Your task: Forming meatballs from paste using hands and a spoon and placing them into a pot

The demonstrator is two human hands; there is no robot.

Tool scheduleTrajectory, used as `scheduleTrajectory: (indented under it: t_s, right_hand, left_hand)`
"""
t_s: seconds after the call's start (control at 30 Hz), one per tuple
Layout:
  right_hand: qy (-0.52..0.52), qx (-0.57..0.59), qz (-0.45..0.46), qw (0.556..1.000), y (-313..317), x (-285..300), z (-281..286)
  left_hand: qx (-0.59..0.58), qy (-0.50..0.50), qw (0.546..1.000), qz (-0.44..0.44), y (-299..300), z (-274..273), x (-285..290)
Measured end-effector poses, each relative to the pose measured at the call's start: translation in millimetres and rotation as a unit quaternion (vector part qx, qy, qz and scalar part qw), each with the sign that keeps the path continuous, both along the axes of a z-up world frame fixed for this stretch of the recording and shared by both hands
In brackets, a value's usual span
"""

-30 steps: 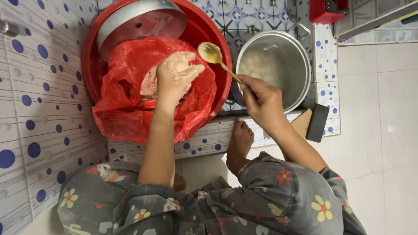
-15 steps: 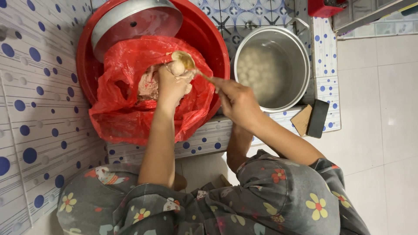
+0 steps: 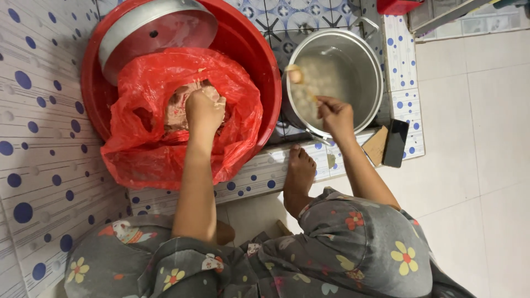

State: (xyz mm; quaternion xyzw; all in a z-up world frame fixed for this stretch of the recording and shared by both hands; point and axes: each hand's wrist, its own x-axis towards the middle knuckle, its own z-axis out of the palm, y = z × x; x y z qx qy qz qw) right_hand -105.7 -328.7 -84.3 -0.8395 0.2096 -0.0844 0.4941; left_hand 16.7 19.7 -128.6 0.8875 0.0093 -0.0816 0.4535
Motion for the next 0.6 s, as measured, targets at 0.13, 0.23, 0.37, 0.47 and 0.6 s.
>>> scheduleTrajectory:
  t_s: [0.13,0.23,0.37,0.47,0.6]
  right_hand:
    - [0.064,-0.069,-0.046,0.995,-45,-5,-45]
    - [0.053,-0.200,-0.027,0.978,-71,-6,-82]
    - [-0.139,-0.236,-0.006,0.962,-37,1,-35]
    - [-0.149,-0.123,0.035,0.981,-7,2,-13]
    - [0.034,0.028,0.158,0.986,73,-3,81]
  left_hand:
    - [-0.044,0.005,0.999,0.014,-3,-13,8]
    - [-0.115,0.041,0.992,0.035,-4,-22,11]
    - [-0.279,0.097,0.953,0.061,-6,7,9]
    - [-0.380,0.136,0.913,0.068,-9,51,-5]
    - [-0.559,0.116,0.821,-0.010,-16,116,-19]
